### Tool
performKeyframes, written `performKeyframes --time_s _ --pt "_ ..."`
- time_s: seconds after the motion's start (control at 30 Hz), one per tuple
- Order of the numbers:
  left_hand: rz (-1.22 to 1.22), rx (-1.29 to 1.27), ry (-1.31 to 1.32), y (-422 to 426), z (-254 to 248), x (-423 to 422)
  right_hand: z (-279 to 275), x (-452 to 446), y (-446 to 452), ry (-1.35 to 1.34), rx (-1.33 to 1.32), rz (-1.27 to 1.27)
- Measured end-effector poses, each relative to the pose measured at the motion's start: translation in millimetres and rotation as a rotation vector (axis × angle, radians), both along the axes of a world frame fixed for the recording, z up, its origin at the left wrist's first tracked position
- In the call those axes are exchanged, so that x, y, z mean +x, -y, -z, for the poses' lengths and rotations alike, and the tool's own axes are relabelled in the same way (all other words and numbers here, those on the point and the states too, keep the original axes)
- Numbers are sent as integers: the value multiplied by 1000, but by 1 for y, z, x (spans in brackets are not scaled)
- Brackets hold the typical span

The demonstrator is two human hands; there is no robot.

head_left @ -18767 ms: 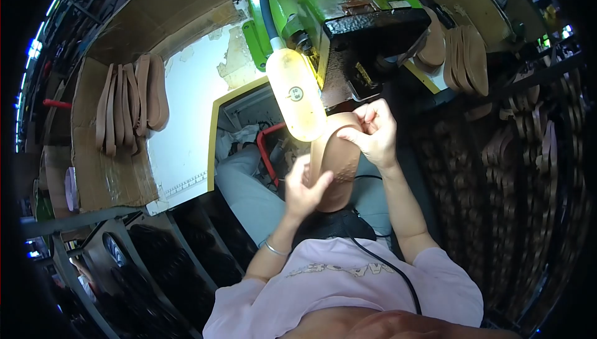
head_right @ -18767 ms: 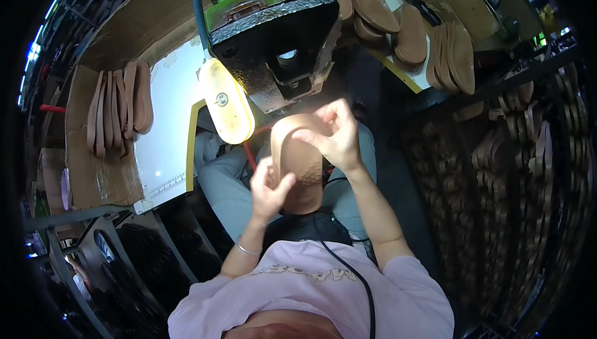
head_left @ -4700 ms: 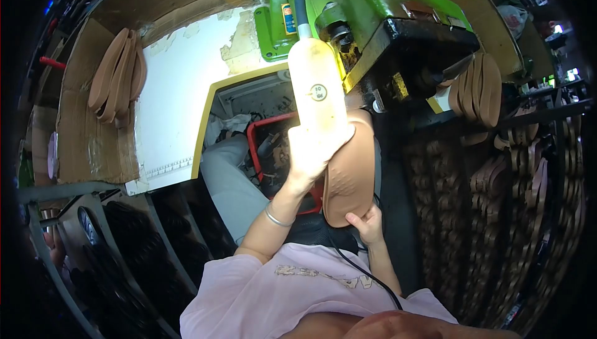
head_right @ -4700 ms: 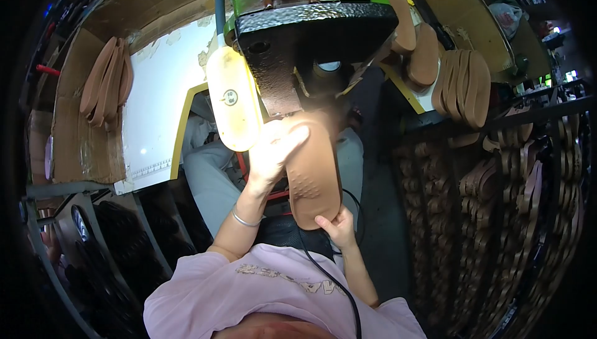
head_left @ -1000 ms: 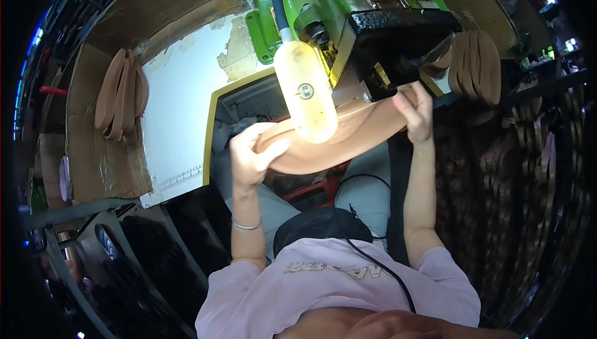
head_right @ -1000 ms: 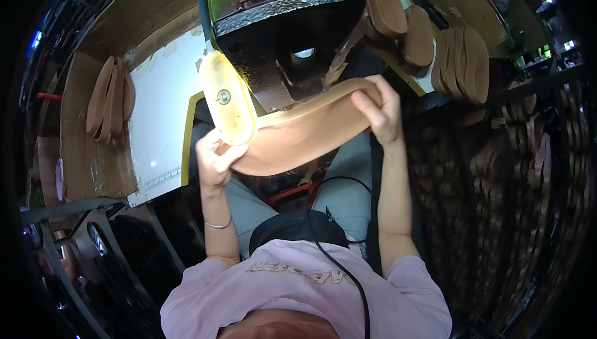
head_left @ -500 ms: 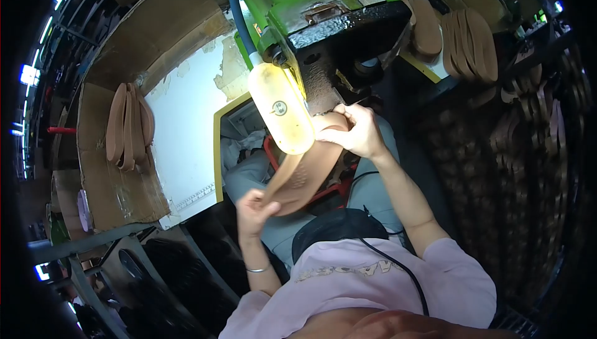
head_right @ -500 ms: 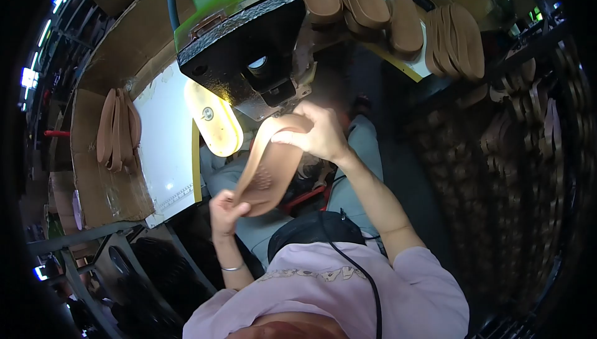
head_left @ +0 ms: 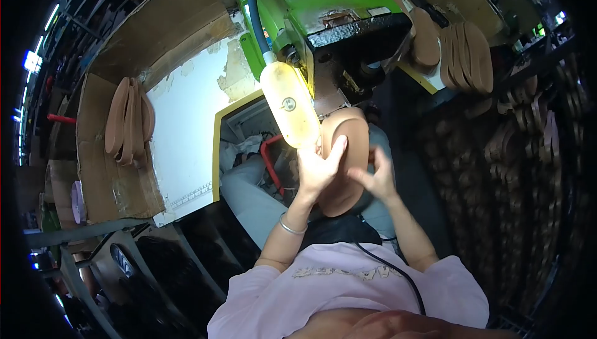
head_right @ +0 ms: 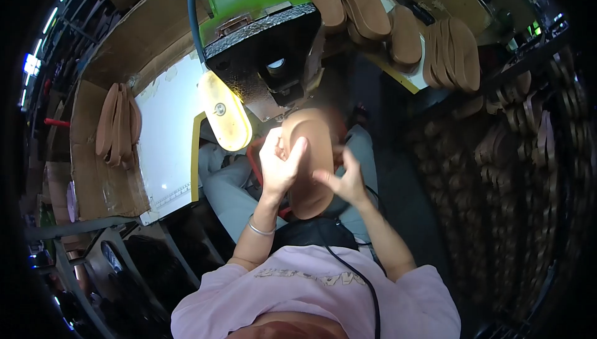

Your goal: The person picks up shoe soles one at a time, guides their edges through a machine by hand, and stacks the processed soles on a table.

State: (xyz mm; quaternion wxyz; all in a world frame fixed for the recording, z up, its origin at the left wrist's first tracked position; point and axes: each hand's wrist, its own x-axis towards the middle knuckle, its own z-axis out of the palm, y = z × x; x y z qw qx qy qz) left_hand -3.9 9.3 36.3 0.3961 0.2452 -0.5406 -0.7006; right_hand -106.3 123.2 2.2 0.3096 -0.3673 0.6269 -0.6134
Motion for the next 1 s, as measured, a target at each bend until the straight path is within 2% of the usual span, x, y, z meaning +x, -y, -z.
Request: performKeyframes --time_s 0.07,0.13,0.17,0.23,0.33,0.4,0.53,0.63,0.77,0.93,1.0 --pt "-27 -25 11 -1 1 -1 24 10 -29 262 274 -230" --pt "-41 48 31 -5 1 4 36 21 -54 571 268 -212" --pt "-82 59 31 -6 7 5 44 21 -64 572 272 -213" --pt "-135 73 7 -6 7 9 52 15 -82 756 187 -69" --pt "-180 31 21 -3 13 18 42 -6 -93 596 99 -6" --pt "-212 97 -56 -2 9 21 28 -12 -87 547 67 61" --pt "-158 94 -57 3 4 24 38 -7 -80 489 117 23" --pt "-14 33 100 9 12 14 56 7 -84 573 122 -7" --pt "20 -47 144 15 10 3 50 24 -94 629 180 -99" --pt "-77 -4 85 14 7 21 21 29 -109 553 231 -140" --pt "-170 -68 -2 17 6 29 11 21 -109 511 209 -121"
